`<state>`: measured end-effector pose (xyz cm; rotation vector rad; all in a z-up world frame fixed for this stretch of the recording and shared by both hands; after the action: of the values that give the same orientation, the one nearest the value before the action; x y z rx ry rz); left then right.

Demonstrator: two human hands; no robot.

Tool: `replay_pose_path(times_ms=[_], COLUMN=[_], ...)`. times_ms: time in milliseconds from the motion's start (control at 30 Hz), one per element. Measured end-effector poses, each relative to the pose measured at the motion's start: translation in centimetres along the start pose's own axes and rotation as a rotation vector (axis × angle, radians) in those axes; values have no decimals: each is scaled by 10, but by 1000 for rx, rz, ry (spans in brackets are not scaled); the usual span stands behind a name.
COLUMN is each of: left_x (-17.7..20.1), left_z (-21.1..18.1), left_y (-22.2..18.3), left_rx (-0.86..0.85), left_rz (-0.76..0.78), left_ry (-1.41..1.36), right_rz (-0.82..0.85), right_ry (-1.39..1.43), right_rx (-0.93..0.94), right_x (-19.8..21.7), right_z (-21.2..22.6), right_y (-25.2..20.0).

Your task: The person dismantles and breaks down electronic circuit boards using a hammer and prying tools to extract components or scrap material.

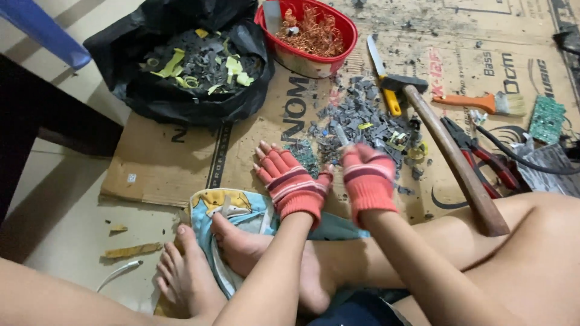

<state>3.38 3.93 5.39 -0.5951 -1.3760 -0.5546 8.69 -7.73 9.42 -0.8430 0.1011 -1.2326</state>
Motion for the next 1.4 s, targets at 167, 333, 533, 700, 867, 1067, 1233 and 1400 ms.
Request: replay_pose_path(times_ms=[167, 333, 533, 700, 867, 1067, 1233, 1400], left_x=[-41, -52, -75, -64, -48, -88, -52, -73], left_z=[-7, -10, -13, -12, -13, -17, -10, -14], left_y=[13, 17, 29, 24, 20, 33, 19, 27], left_rx=[-8, 3, -2, 10, 4, -2, 18, 0], left_rz=[-107, -149, -28, -74, -43, -215, -283, -181], left_ry=[9, 16, 64, 111, 48, 106, 122, 107], right_rz=[-144, -144, -137, -119, -129, -133, -115, -109], right_ry=[320, 271, 201, 140, 74, 12, -65, -132], right_rx=[-75, -60, -38, -13, 10, 31, 57, 80], right_x=[21, 10, -14, -32, -29, -41, -40, -38], right_z=[5, 4, 4, 4, 13, -7, -14, -6], right_y=[-8, -6, -13, -17, -5, -20, -16, -4])
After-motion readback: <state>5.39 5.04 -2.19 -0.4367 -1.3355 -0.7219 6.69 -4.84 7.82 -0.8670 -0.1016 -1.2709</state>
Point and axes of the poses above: each hand's wrist, its own y-axis towards the middle knuckle, its own x-axis out of the back of the hand, z = x × y, the point moved 7 cm from there along y, towards the middle knuckle, and after that the axes turned 11 degrees about y, right-handed, at the moved point
